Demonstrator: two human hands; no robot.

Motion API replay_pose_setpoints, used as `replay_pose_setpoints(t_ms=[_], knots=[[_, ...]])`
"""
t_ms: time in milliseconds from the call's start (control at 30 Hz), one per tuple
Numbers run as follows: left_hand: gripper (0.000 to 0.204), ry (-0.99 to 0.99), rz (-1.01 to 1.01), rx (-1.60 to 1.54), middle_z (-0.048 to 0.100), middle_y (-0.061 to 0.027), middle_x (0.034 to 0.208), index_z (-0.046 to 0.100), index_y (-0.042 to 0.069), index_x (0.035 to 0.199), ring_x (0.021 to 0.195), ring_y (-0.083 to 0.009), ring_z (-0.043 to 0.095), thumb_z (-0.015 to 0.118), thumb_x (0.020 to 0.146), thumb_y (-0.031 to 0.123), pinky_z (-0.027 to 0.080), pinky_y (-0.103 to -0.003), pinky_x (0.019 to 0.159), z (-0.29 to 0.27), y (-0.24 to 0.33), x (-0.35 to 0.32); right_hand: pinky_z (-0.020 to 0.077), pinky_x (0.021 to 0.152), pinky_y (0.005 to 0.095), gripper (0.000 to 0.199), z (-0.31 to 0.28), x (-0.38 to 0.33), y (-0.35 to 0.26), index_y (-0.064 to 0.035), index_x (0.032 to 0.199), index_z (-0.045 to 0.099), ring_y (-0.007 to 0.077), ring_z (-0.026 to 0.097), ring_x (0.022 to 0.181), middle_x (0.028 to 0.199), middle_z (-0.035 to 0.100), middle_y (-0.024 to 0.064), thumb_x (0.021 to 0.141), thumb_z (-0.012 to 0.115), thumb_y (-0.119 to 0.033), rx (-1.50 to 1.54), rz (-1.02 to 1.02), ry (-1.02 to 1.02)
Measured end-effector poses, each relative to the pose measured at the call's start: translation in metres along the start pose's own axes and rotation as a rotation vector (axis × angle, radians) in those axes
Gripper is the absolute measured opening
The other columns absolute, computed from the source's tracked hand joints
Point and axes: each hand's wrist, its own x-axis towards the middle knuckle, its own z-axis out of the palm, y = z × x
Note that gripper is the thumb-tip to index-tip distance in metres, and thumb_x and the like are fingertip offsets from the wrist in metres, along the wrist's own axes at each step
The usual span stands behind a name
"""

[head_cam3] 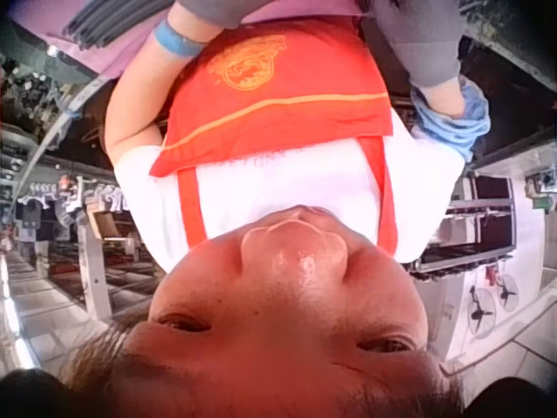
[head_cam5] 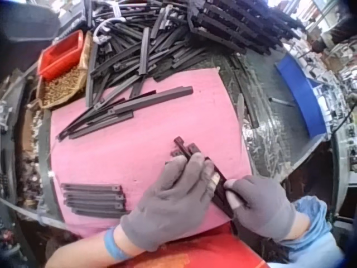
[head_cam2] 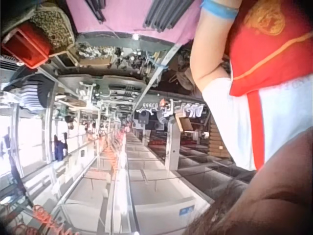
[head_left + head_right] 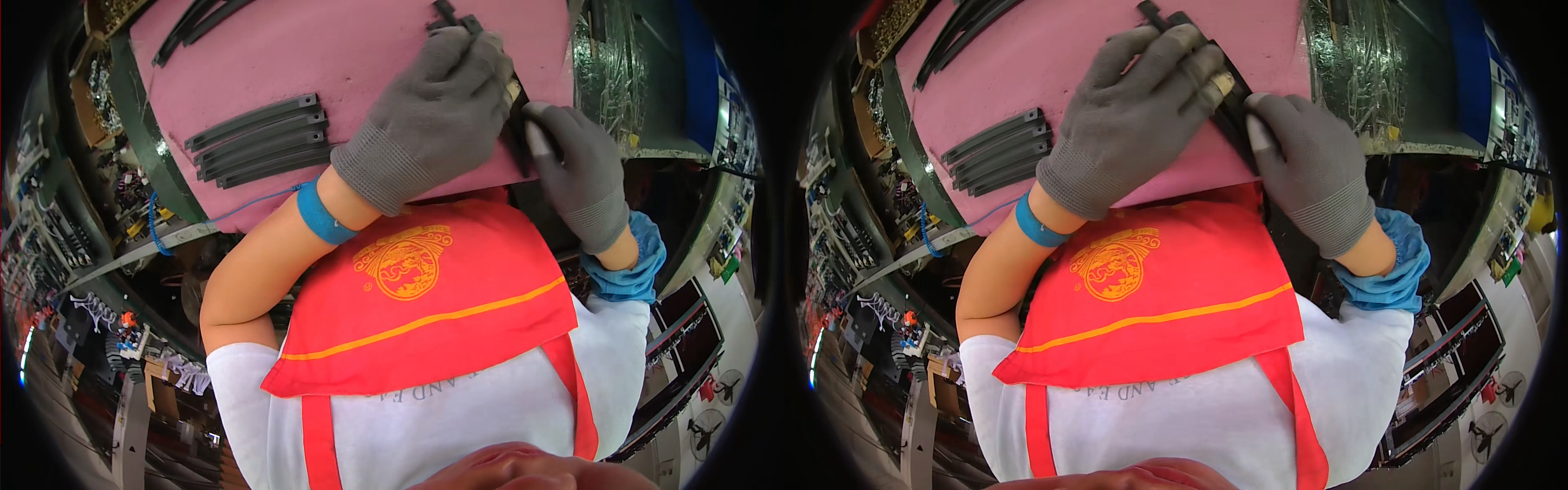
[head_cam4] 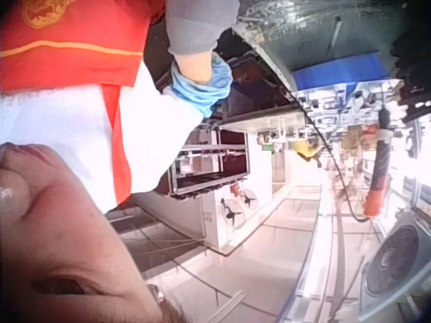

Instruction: Assemble electronic device front panels by attaching plastic covers and metal strips using a power screwdriver.

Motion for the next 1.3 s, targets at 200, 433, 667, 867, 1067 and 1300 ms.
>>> replay_pose_setpoints(t_ms=[200, 433, 667, 867, 1067, 1300], knots=[[0.027, 0.093, -0.332, -0.328, 0.063, -0.0024, 0.119, 0.071, 0.015, 0.105, 0.108, -0.0208, 0.058, 0.064, 0.08, 0.02, 0.045, -0.041, 0.089, -0.008, -0.009, -0.01, 0.0512, 0.059, 0.0291, 0.029, -0.005, 0.008, -0.016, 0.0016, 0.116, 0.063, 0.0136, 0.065, 0.065, 0.083, 0.067, 0.0076, 0.098, 0.056, -0.02, 0.955, 0.356, -0.349], [0.065, -0.164, -0.498, -0.317, 0.044, -0.0225, 0.142, 0.048, 0.007, 0.139, 0.122, -0.0361, 0.051, 0.066, 0.081, 0.029, 0.04, -0.049, 0.103, -0.017, 0.036, -0.022, 0.0494, 0.075, 0.0344, 0.023, 0.01, 0.098, 0.032, -0.0043, 0.112, 0.064, 0.0242, 0.062, 0.084, 0.094, 0.065, 0.01, 0.09, 0.059, -0.007, 0.154, -0.435, 0.376], [0.055, -0.181, -0.2, -0.148, 0.048, -0.0093, 0.144, 0.052, 0.014, 0.138, 0.129, -0.0348, 0.047, 0.062, 0.084, 0.015, 0.035, -0.048, 0.109, -0.009, -0.03, -0.001, 0.0473, 0.074, 0.0396, 0.022, 0.001, 0.075, 0.025, -0.0022, 0.107, 0.063, 0.0344, 0.059, 0.083, 0.09, 0.06, 0.0153, 0.087, 0.059, 0.0, 0.091, -0.295, 0.307], [0.05, -0.137, -0.401, -0.151, 0.049, -0.0111, 0.143, 0.055, 0.021, 0.137, 0.129, -0.0346, 0.046, 0.063, 0.088, 0.024, 0.032, -0.049, 0.109, -0.021, -0.01, -0.021, 0.0495, 0.077, 0.0317, 0.026, 0.001, 0.05, 0.018, -0.0057, 0.117, 0.065, 0.0209, 0.063, 0.084, 0.094, 0.063, 0.0099, 0.093, 0.063, -0.013, 0.17, -0.019, 0.184], [0.044, 0.037, -0.584, -0.106, 0.051, -0.0137, 0.136, 0.06, 0.017, 0.129, 0.121, -0.0348, 0.051, 0.062, 0.085, 0.019, 0.037, -0.049, 0.107, -0.002, 0.001, -0.045, 0.0464, 0.071, 0.0402, 0.017, 0.007, 0.076, 0.029, -0.0019, 0.105, 0.064, 0.0353, 0.058, 0.079, 0.088, 0.059, 0.0162, 0.089, 0.062, -0.007, 0.156, -0.258, 0.363], [0.042, -0.062, -0.477, -0.132, 0.056, -0.0124, 0.128, 0.061, 0.017, 0.127, 0.116, -0.0296, 0.055, 0.062, 0.085, 0.016, 0.041, -0.046, 0.101, -0.013, -0.006, -0.047, 0.0492, 0.077, 0.0313, 0.029, -0.026, 0.072, 0.04, -0.0062, 0.118, 0.065, 0.0201, 0.064, 0.084, 0.093, 0.063, 0.0087, 0.089, 0.066, -0.01, 0.111, -0.191, -0.139]])
